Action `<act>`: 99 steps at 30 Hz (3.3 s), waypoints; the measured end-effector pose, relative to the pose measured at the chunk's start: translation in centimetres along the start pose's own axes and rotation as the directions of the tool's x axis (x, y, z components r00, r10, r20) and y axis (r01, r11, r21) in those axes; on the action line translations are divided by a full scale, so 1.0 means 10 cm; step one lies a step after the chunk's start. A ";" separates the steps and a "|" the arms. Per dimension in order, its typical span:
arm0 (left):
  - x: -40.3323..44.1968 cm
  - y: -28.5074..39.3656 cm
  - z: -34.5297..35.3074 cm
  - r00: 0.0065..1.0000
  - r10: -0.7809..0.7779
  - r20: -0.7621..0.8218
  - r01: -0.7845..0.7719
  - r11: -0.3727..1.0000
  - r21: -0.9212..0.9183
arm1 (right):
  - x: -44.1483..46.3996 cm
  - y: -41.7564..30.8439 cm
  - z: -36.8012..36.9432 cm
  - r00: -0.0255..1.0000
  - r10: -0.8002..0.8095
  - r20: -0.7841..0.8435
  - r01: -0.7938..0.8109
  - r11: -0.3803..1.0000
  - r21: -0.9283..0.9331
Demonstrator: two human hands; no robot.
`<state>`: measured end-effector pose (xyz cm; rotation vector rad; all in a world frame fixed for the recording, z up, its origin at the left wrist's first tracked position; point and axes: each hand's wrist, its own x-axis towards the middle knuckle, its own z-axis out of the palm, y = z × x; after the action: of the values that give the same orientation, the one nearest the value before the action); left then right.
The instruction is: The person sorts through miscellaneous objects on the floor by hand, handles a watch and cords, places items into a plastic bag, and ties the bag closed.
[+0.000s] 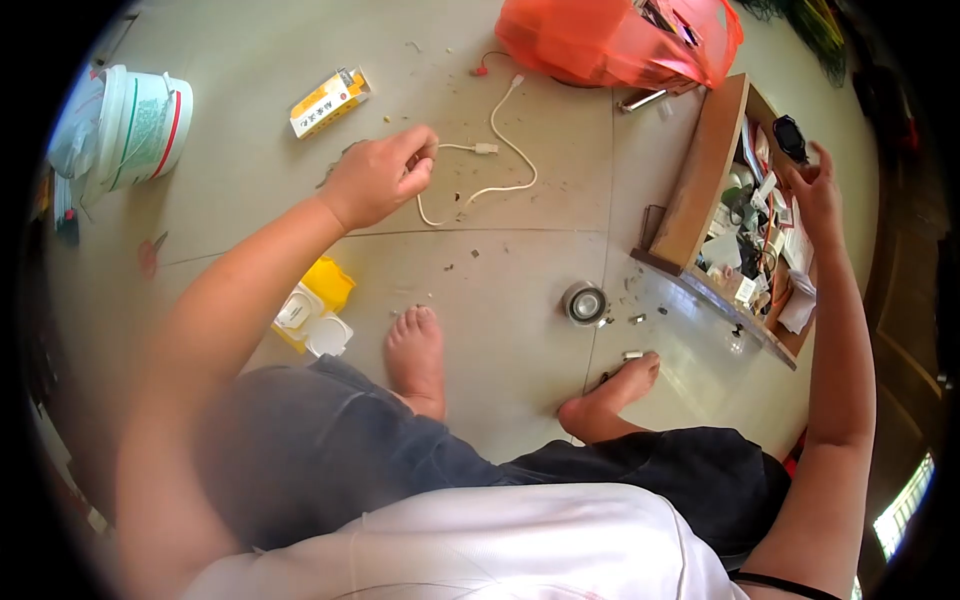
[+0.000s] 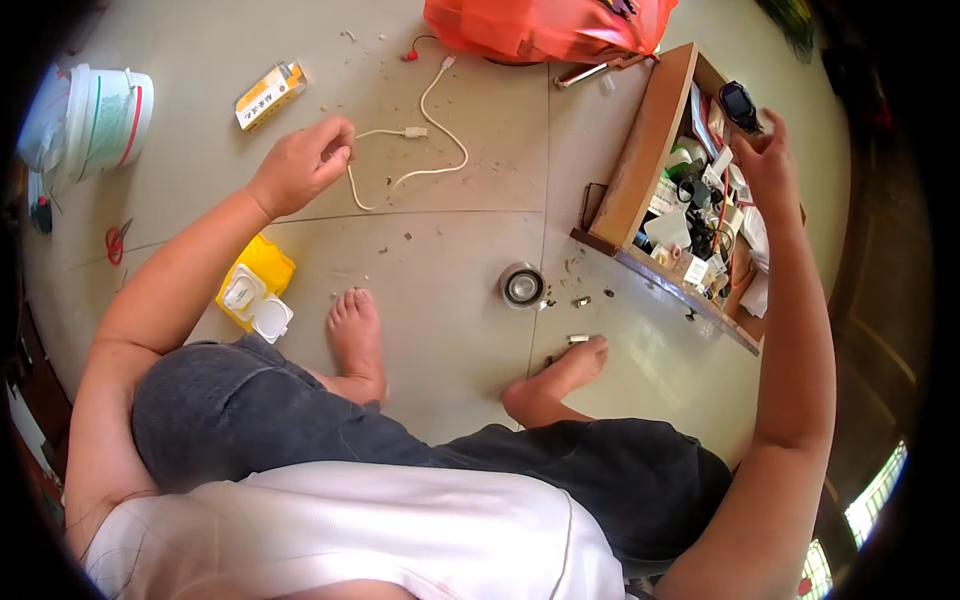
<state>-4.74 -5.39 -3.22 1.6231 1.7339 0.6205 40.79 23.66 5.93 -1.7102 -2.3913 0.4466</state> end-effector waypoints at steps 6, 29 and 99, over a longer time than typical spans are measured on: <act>0.10 0.07 0.05 0.994 -0.011 0.112 -0.005 0.990 0.144 | -0.61 -0.77 0.46 0.843 -0.502 0.193 0.477 0.864 0.161; 0.04 -0.03 0.26 0.924 0.016 0.382 -0.041 0.997 0.058 | -1.04 -0.29 1.44 0.708 -0.389 0.589 0.661 0.658 -0.360; 0.00 -0.04 0.29 0.951 0.009 0.308 -0.015 1.000 0.018 | -0.64 -1.01 1.36 0.563 -0.011 0.827 -0.548 0.744 0.383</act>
<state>-2.80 -5.78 -5.41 1.6465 1.5056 0.3336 29.72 12.67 -3.19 -1.7437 -1.9009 2.1993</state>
